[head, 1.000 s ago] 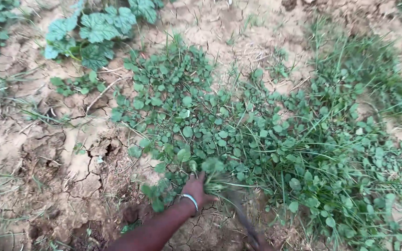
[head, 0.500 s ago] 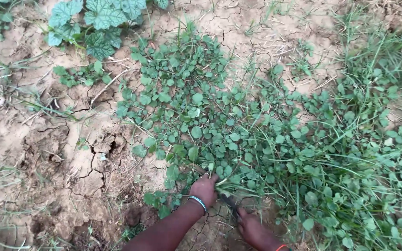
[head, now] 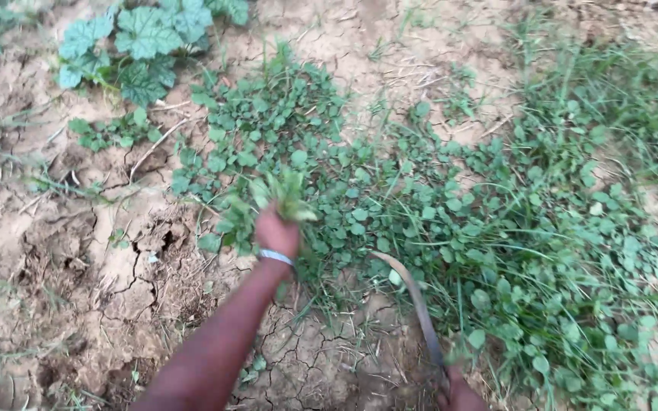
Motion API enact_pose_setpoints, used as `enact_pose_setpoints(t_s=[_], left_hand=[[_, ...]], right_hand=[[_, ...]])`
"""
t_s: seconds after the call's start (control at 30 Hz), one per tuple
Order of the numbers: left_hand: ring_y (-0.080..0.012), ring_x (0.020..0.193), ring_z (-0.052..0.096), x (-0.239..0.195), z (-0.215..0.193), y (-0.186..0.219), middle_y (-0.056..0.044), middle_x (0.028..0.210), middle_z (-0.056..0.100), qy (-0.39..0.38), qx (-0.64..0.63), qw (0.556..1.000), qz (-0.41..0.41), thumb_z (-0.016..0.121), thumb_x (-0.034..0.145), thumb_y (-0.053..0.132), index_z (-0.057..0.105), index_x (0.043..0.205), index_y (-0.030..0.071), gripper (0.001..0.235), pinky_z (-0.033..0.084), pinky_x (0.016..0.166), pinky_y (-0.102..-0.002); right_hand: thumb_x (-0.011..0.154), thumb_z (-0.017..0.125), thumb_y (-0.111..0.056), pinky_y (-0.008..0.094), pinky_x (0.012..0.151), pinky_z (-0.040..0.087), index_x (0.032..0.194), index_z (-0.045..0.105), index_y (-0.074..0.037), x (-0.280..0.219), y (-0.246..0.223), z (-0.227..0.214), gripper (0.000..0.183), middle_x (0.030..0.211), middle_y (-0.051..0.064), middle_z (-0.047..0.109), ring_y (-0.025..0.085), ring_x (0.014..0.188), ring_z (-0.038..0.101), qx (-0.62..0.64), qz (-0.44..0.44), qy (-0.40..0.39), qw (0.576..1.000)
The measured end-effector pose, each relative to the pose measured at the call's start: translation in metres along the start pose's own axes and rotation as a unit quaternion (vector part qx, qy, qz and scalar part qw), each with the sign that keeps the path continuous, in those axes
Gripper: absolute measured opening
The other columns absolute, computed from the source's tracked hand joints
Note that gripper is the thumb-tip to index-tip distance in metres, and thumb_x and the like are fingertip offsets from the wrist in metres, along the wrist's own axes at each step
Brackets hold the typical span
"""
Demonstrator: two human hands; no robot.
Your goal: Harvesting green leafy plants from a field using a sickle.
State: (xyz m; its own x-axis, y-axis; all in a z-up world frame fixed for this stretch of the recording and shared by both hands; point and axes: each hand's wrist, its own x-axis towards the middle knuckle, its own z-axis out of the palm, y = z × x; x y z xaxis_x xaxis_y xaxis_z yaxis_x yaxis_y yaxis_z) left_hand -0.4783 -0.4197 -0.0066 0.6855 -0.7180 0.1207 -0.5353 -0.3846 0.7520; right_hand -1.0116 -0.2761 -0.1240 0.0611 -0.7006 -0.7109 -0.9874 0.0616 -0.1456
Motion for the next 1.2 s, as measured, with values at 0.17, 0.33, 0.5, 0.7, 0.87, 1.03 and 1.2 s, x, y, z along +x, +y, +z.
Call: enact_pose_setpoints(t_s=[0.17,0.33,0.5,0.7,0.87,1.03,1.2], left_hand=[[-0.0435,0.094,0.069,0.049,-0.023,0.028,-0.025,0.102,0.072,-0.002,0.016,0.999,0.040,0.072,0.077,0.008,0.068,0.127,0.007,0.050,0.056,0.085,-0.050],[-0.0451,0.098,0.068,0.014,-0.010,0.000,-0.028,0.110,0.068,-0.115,0.096,0.989,0.017,0.076,0.074,0.014,0.062,0.134,0.012,0.062,0.055,0.088,-0.051],[-0.0443,0.098,0.070,-0.050,0.039,-0.065,-0.025,0.106,0.072,-0.120,0.068,0.989,-0.054,0.073,0.079,0.018,0.071,0.123,0.011,0.044,0.056,0.088,-0.051],[-0.0420,0.101,0.071,-0.089,0.075,-0.095,-0.023,0.105,0.074,-0.134,0.063,0.983,-0.107,0.078,0.080,0.026,0.073,0.111,0.006,0.038,0.056,0.090,-0.050],[-0.0406,0.104,0.070,-0.092,0.055,-0.079,-0.022,0.108,0.075,-0.132,0.025,0.982,-0.133,0.078,0.081,0.026,0.074,0.112,0.007,0.037,0.056,0.091,-0.048],[-0.0352,0.099,0.075,-0.086,0.063,-0.112,-0.018,0.105,0.077,-0.117,-0.049,0.982,-0.138,0.081,0.080,0.025,0.074,0.109,0.004,0.037,0.057,0.087,-0.043],[-0.0356,0.090,0.077,-0.097,0.076,-0.119,-0.020,0.099,0.079,-0.134,-0.059,0.970,-0.194,0.084,0.080,0.027,0.074,0.108,0.001,0.039,0.059,0.082,-0.043]], right_hand=[[0.092,0.066,-0.029,0.049,0.099,0.054,0.142,0.042,-0.013,-0.053,-0.095,-0.079,0.058,0.115,0.025,0.071,0.040,0.112,0.071,0.067,-0.021,0.032,0.997],[0.087,0.066,-0.021,0.054,0.093,0.053,0.134,0.044,-0.003,-0.039,-0.123,-0.071,0.055,0.112,0.029,0.067,0.047,0.107,0.067,0.098,-0.114,0.097,0.984],[0.095,0.052,-0.023,0.053,0.096,0.053,0.140,0.042,-0.004,-0.034,-0.180,-0.109,0.049,0.110,0.027,0.071,0.043,0.107,0.070,0.100,-0.084,0.029,0.991],[0.097,0.048,-0.016,0.056,0.101,0.047,0.139,0.046,-0.006,0.003,-0.180,-0.132,0.044,0.119,0.030,0.067,0.047,0.114,0.064,0.092,-0.131,0.048,0.986],[0.090,0.058,-0.016,0.056,0.101,0.046,0.136,0.048,-0.008,-0.029,-0.174,-0.109,0.048,0.117,0.028,0.068,0.046,0.116,0.063,0.060,-0.160,0.061,0.983],[0.088,0.063,-0.018,0.050,0.099,0.052,0.150,0.033,-0.005,-0.072,-0.126,-0.067,0.070,0.119,0.026,0.068,0.043,0.113,0.067,0.162,-0.181,0.064,0.968],[0.089,0.072,-0.027,0.047,0.104,0.050,0.146,0.037,-0.005,-0.083,-0.118,-0.056,0.071,0.126,0.026,0.064,0.041,0.119,0.065,0.124,-0.092,0.025,0.988]])
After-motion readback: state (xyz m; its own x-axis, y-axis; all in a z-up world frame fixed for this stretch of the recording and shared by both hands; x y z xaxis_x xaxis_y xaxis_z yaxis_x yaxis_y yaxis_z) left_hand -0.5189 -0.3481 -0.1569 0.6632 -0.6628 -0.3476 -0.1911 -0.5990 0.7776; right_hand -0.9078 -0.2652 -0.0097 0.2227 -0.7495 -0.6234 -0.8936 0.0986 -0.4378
